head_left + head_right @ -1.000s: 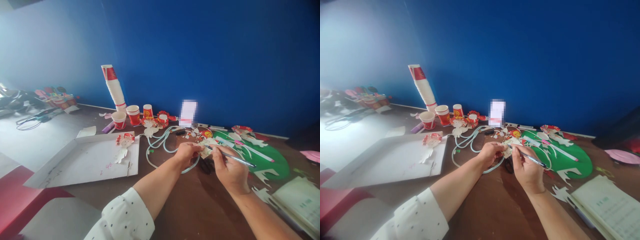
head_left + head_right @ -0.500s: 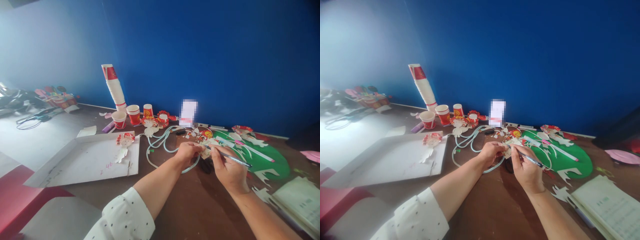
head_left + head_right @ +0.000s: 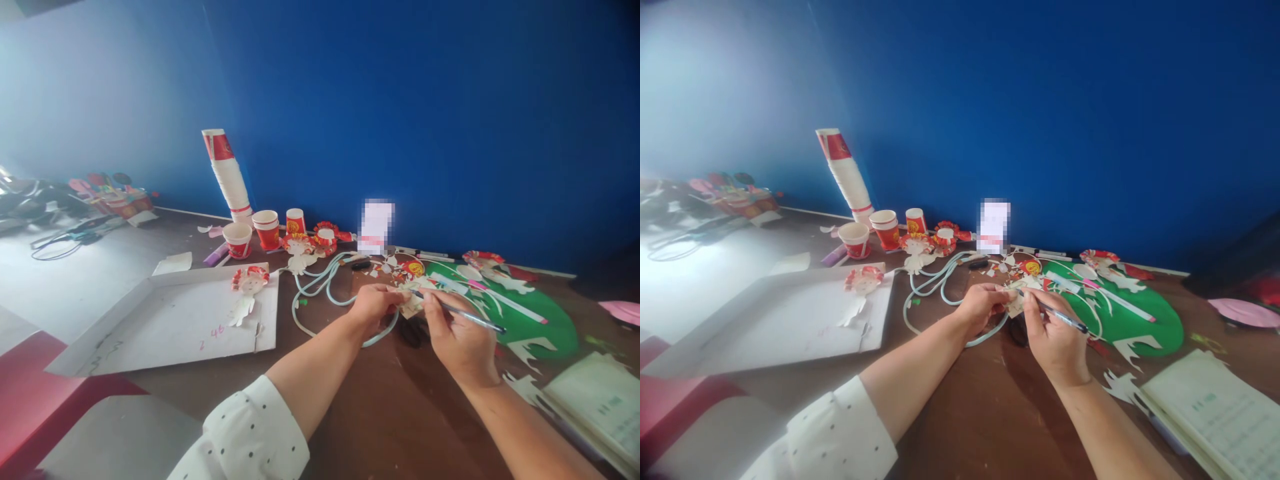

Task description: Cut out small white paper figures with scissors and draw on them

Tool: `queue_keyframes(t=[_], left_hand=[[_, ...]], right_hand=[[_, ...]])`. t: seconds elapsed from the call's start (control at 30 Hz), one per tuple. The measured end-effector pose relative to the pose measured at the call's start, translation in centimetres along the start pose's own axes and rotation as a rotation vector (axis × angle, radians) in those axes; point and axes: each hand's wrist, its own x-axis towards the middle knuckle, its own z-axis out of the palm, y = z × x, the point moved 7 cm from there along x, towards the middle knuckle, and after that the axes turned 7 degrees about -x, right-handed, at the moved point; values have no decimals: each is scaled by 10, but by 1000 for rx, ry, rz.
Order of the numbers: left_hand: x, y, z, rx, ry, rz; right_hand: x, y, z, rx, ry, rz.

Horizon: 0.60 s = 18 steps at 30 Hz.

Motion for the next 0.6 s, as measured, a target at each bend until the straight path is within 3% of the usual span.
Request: queue_keyframes(t=[0.6], left_hand=[[-1, 0, 0, 14, 20, -5]], right_hand=[[-2, 9, 0, -76, 29, 24]])
